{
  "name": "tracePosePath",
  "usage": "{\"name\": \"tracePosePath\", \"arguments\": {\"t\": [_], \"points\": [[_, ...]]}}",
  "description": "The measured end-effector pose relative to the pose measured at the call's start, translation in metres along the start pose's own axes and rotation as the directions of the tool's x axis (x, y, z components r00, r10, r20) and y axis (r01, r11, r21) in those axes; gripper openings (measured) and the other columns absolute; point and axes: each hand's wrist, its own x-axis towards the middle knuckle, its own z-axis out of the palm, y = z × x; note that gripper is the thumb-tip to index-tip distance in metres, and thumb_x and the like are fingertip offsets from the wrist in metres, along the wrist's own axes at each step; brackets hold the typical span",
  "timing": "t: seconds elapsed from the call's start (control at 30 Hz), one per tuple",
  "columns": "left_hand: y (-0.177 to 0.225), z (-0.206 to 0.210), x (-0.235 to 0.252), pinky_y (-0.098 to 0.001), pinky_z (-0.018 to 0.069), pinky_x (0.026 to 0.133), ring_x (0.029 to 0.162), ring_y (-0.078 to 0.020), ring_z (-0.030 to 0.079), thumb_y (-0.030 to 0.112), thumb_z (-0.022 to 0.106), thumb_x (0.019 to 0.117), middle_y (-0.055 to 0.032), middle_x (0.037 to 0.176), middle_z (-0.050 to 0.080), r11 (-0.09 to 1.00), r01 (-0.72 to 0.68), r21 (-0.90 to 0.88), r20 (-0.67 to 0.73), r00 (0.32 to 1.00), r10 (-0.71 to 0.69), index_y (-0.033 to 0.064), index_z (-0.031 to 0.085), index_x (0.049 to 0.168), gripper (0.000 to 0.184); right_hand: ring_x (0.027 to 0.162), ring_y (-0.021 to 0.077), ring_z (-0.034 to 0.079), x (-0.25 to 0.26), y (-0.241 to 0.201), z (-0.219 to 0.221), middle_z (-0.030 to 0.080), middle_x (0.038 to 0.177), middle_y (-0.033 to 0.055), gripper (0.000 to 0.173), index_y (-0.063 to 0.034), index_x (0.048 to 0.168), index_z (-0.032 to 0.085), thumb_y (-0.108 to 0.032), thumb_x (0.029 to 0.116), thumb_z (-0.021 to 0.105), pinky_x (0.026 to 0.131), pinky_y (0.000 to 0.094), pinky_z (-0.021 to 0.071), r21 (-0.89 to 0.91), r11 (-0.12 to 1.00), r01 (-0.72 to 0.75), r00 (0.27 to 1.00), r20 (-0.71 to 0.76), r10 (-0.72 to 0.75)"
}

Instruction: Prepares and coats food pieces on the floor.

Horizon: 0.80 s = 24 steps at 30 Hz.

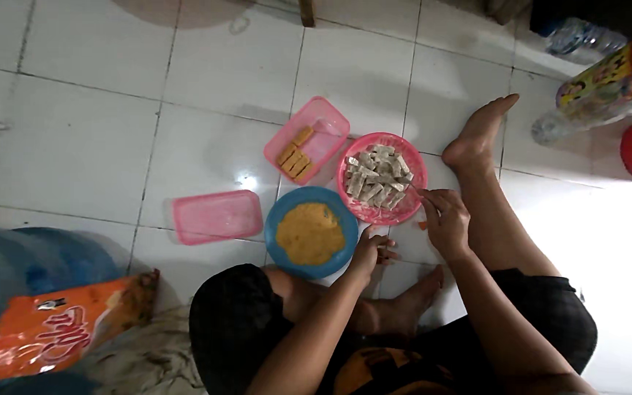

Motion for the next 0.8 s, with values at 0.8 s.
{"name": "tracePosePath", "arguments": {"t": [0.8], "points": [[-0.003, -0.006, 0.011, -0.0259, 0.0541, 0.067, 0.075, -0.0121, 0.067, 0.013, 0.036, 0.1093, -0.0115, 0.114, 0.068, 0.999, 0.003, 0.044, 0.093, 0.996, -0.007, 0.0072, 0.029, 0.154, 0.046, 0.101, 0.0287, 0.071, -0.011, -0.009, -0.019, 0.075, 0.106, 0.0149, 0.021, -0.0035, 0.109, 0.079, -0.008, 0.0998, 0.061, 0.092, 0.0399, 0.0573, 0.015, 0.991, 0.132, 0.983, 0.123, -0.133]]}}
